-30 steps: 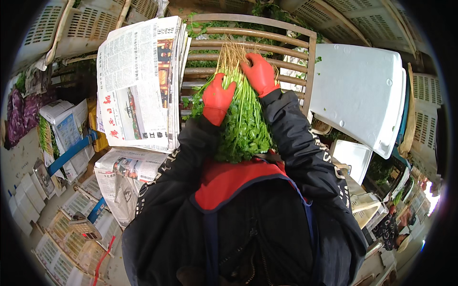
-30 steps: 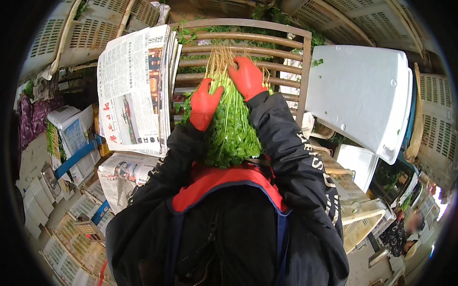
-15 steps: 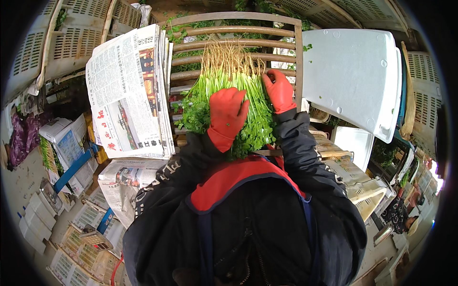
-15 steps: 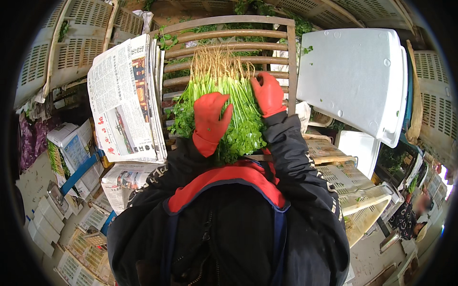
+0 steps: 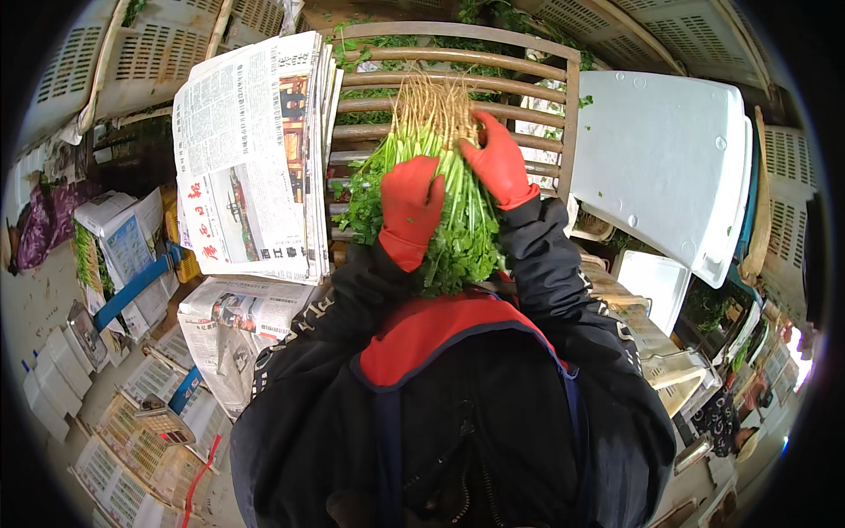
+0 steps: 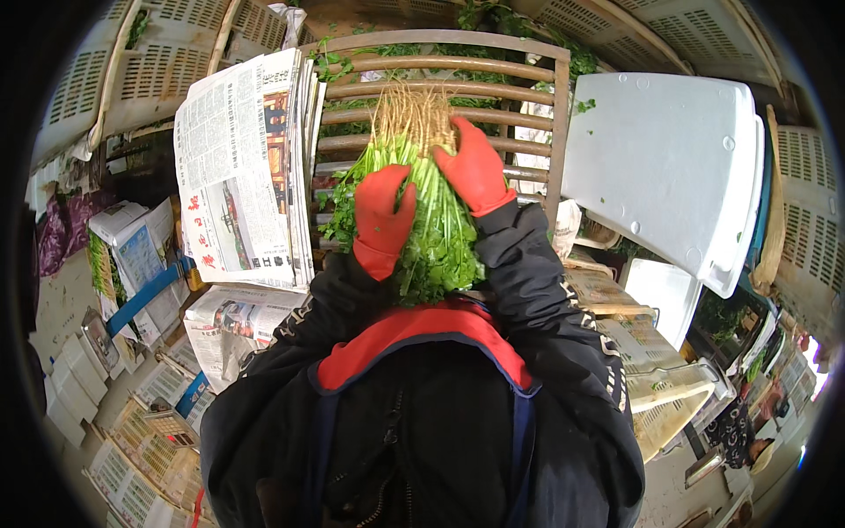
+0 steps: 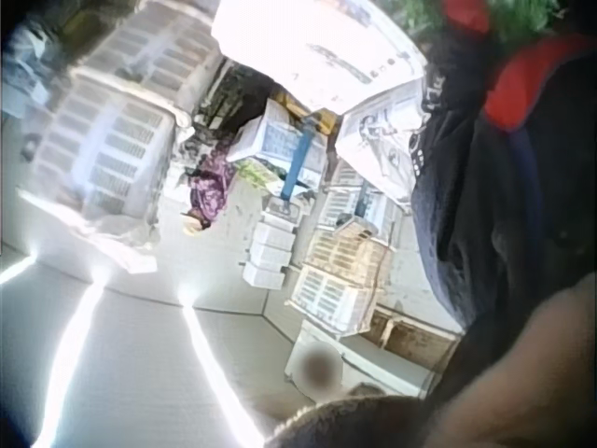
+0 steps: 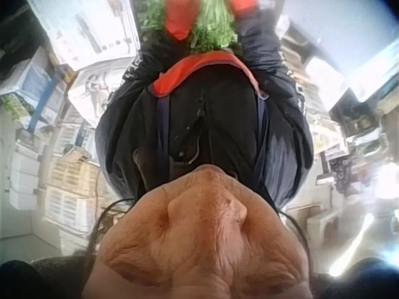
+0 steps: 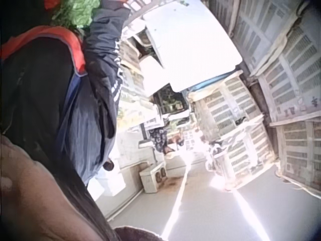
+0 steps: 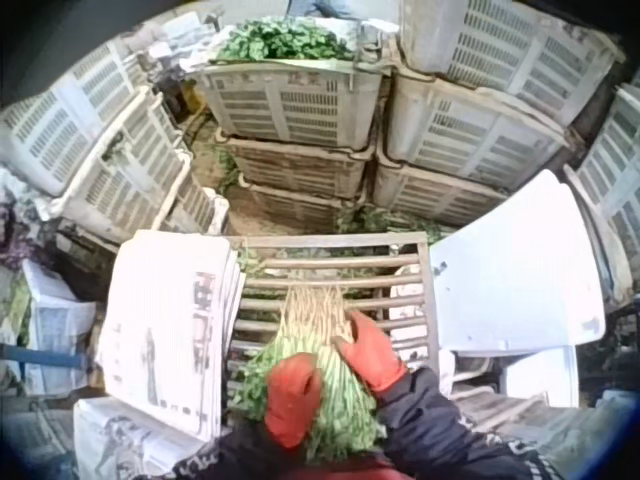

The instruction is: The person sorts bunches of coriander from a plastic basket, checks for yellow leaves, and packs them into a cardboard box lined with newspaper.

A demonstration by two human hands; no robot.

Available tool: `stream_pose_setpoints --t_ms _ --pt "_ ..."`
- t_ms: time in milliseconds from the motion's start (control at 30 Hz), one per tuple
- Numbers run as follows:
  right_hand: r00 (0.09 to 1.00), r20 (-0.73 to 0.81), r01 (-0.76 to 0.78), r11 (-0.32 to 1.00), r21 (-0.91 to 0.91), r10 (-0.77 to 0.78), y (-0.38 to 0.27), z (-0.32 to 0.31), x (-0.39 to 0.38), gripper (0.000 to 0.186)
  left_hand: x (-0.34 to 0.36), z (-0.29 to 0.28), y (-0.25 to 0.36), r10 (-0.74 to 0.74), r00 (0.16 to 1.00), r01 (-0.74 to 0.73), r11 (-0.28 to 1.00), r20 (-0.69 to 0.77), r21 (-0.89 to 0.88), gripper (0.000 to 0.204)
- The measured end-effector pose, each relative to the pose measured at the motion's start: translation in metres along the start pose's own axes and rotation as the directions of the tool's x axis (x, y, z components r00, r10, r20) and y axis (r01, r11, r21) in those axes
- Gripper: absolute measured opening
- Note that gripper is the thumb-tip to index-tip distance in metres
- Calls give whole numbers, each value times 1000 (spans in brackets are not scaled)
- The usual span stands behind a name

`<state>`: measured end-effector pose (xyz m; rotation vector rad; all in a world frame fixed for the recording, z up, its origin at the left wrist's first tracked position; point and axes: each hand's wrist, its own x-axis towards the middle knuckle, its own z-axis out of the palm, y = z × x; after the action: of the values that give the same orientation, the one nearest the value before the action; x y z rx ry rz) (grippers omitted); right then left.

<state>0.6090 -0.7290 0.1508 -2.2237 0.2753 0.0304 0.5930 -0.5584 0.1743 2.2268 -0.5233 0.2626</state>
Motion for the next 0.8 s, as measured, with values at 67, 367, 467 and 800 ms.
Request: stream_pose_setpoints --t_ms 67,367,467,800 --pt "983 127 -132 991 -7 132 -3 -12 0 48 3 -7 -14 -21 996 35 983 -81 179 37" --pt "988 -83 131 991 -9 -131 -9 19 9 49 1 22 -33 -477 877 456 863 52 216 51" --pt "990 -138 41 989 139 -22 -5 14 -1 43 -7 34 -41 -295 952 305 908 -77 287 49" --pt "994 -79 76 995 64 -70 1 38 33 39 -1 35 -38 -387 917 326 869 100 371 39"
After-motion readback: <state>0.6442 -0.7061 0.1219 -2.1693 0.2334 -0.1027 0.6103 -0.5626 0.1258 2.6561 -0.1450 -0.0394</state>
